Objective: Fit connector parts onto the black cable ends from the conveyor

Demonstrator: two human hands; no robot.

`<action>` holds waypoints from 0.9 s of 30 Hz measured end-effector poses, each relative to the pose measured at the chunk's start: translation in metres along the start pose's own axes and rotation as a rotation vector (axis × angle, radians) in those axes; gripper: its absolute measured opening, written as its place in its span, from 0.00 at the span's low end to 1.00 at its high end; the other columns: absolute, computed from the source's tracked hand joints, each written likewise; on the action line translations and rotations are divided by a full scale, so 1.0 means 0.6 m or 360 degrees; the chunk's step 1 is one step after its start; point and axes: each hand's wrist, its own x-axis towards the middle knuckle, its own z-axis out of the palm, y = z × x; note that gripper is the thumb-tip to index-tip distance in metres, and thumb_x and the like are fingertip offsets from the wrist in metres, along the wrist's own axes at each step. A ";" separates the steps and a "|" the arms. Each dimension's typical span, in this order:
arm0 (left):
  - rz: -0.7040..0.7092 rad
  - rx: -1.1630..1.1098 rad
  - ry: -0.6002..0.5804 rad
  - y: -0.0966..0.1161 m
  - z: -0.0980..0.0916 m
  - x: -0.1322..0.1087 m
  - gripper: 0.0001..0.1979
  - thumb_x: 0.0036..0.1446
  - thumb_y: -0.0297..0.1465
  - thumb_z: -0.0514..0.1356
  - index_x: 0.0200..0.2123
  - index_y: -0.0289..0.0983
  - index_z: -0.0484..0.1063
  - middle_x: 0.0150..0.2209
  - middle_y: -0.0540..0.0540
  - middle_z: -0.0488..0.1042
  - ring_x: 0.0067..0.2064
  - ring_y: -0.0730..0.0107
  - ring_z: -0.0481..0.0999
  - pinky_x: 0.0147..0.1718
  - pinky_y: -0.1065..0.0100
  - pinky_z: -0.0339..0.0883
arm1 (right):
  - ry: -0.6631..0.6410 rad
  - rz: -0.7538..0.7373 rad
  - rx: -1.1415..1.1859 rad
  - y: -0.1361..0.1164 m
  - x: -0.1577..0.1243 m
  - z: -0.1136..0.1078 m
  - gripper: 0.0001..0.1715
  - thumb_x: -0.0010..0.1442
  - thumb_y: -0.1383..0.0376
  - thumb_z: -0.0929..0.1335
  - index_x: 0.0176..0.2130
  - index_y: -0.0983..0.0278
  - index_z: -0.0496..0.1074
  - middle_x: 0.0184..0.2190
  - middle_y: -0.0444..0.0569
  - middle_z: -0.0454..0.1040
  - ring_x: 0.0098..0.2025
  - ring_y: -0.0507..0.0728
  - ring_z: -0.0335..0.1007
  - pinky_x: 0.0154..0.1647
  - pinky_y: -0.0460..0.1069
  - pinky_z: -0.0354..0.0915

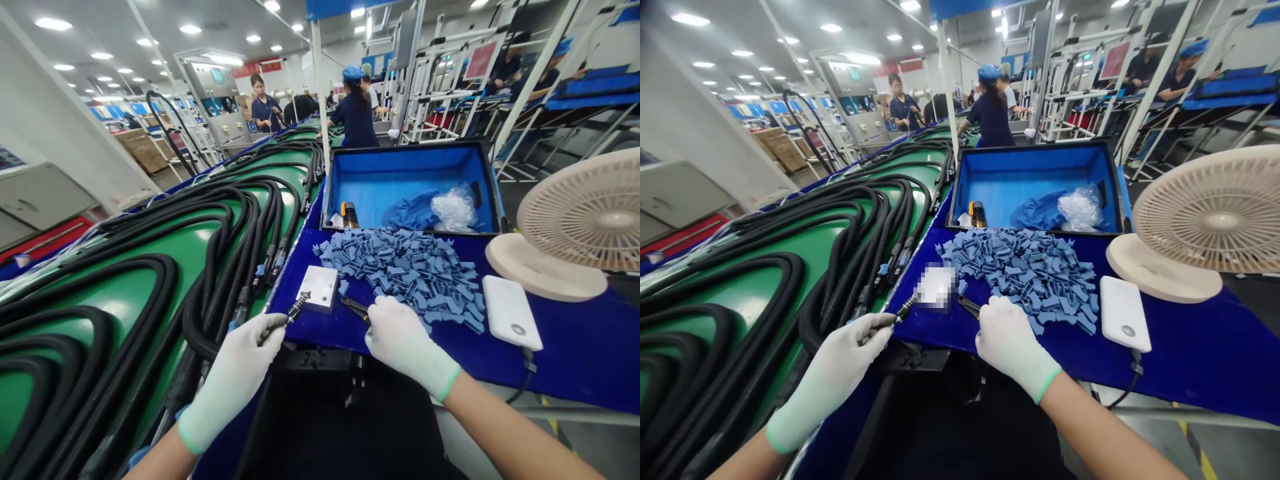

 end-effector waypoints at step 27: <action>-0.0029 -0.0502 -0.0176 0.045 -0.025 0.019 0.24 0.62 0.42 0.63 0.58 0.39 0.76 0.43 0.45 0.83 0.47 0.54 0.81 0.47 0.62 0.74 | 0.0012 -0.0610 0.1167 -0.107 0.002 -0.056 0.15 0.59 0.75 0.65 0.42 0.59 0.75 0.41 0.52 0.78 0.46 0.63 0.73 0.51 0.57 0.70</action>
